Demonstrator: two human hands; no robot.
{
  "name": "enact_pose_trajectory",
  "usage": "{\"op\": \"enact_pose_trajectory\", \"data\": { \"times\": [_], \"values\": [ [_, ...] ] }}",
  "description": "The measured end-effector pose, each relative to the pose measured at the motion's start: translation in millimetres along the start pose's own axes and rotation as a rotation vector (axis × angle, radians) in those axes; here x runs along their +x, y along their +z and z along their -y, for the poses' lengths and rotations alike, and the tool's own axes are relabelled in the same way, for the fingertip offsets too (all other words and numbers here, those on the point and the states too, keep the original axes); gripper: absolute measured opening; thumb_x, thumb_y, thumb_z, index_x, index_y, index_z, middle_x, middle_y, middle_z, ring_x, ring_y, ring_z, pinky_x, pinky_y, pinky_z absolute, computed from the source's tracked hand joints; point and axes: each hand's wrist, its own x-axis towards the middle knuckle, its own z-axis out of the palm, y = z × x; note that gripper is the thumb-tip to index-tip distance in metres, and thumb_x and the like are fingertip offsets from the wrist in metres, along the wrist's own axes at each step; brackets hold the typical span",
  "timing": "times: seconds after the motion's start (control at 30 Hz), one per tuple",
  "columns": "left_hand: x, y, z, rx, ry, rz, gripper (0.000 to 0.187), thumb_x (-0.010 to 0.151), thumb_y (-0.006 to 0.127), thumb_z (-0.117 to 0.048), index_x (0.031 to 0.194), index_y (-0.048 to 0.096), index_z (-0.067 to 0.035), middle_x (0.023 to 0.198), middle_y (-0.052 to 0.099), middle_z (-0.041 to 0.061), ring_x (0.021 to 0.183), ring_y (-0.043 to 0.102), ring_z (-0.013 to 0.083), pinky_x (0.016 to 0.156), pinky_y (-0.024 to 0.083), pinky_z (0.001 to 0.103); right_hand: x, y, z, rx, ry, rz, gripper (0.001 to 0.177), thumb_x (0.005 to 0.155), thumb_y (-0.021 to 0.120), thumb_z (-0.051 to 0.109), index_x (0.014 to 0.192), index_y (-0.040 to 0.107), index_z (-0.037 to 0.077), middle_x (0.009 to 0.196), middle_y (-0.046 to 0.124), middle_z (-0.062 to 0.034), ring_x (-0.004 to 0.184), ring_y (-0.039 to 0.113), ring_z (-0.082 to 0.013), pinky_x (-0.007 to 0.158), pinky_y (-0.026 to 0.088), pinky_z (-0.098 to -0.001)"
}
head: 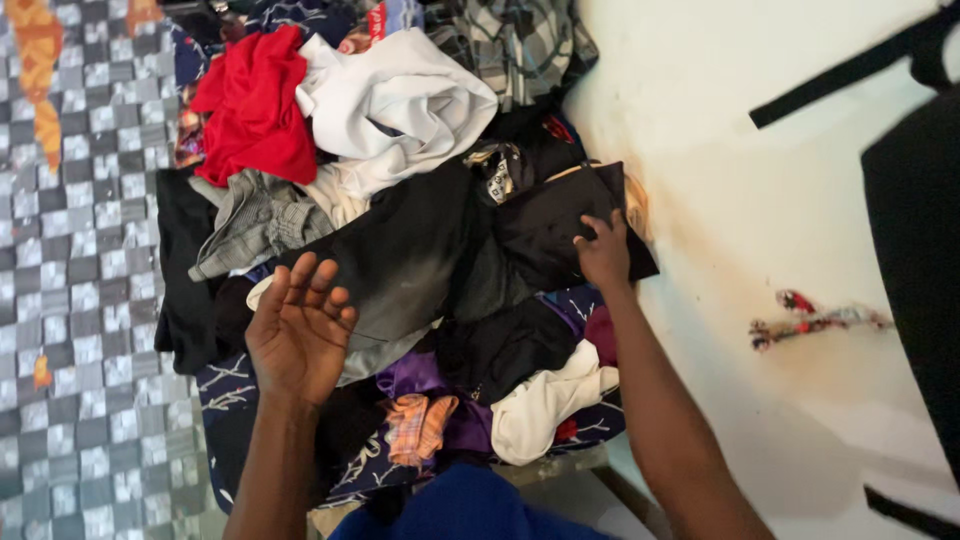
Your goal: The person selects a pair of black trousers from a pile of clothes, spreads them flat on a table, and folds them into a rectangle before placing them inside an open suitcase.
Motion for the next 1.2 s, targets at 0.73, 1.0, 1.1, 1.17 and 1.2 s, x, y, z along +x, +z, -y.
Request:
{"op": "enact_pose_trajectory", "data": {
  "times": [0.73,1.0,1.1,1.17,1.2],
  "values": [
    [-42,-51,55,0.432,-0.263,-0.361,0.043,0.097,0.057,-0.048,0.121,0.062,-0.013,0.108,0.071,0.004,0.098,0.068,0.0210,0.087,0.054,0.042,-179,6,226,1.428,0.594,0.688,0.011,0.087,0.066,0.010,0.084,0.057,0.005,0.076,0.059,-0.0088,0.050,0.060,-0.0183,0.046,0.054,-0.0327],
    [-50,-66,53,0.249,-0.118,-0.108,0.025,0.095,0.064,-0.018,0.118,0.063,-0.009,0.098,0.070,0.007,0.083,0.067,0.0208,0.075,0.055,0.038,-167,-89,320,1.159,0.159,1.238,0.039,0.087,0.070,0.012,0.125,0.064,0.004,0.095,0.073,-0.0037,0.083,0.068,-0.0085,0.075,0.057,-0.0238],
    [-54,-59,31,0.057,-0.153,-0.174,0.030,0.087,0.058,-0.017,0.115,0.065,-0.010,0.097,0.074,0.004,0.084,0.073,0.0202,0.079,0.061,0.035,-152,-100,320,0.984,0.031,1.210,0.047,0.089,0.076,0.018,0.133,0.064,0.003,0.094,0.073,-0.0054,0.084,0.069,-0.0105,0.076,0.058,-0.0260],
    [-54,-61,15,-0.049,-0.099,0.011,0.029,0.093,0.061,-0.014,0.121,0.063,-0.007,0.103,0.071,0.007,0.091,0.071,0.0233,0.085,0.058,0.037,-148,-110,322,1.074,0.142,1.140,0.048,0.090,0.075,0.016,0.134,0.063,0.003,0.095,0.073,-0.0049,0.085,0.070,-0.0117,0.075,0.059,-0.0279],
    [-53,-60,5,-0.104,-0.070,0.110,0.029,0.097,0.063,-0.013,0.125,0.062,-0.005,0.106,0.070,0.009,0.094,0.069,0.0248,0.089,0.056,0.038,-146,-113,325,1.091,0.190,1.041,0.047,0.090,0.074,0.014,0.134,0.064,0.002,0.094,0.073,-0.0050,0.083,0.069,-0.0123,0.074,0.060,-0.0288]
  ]
}}
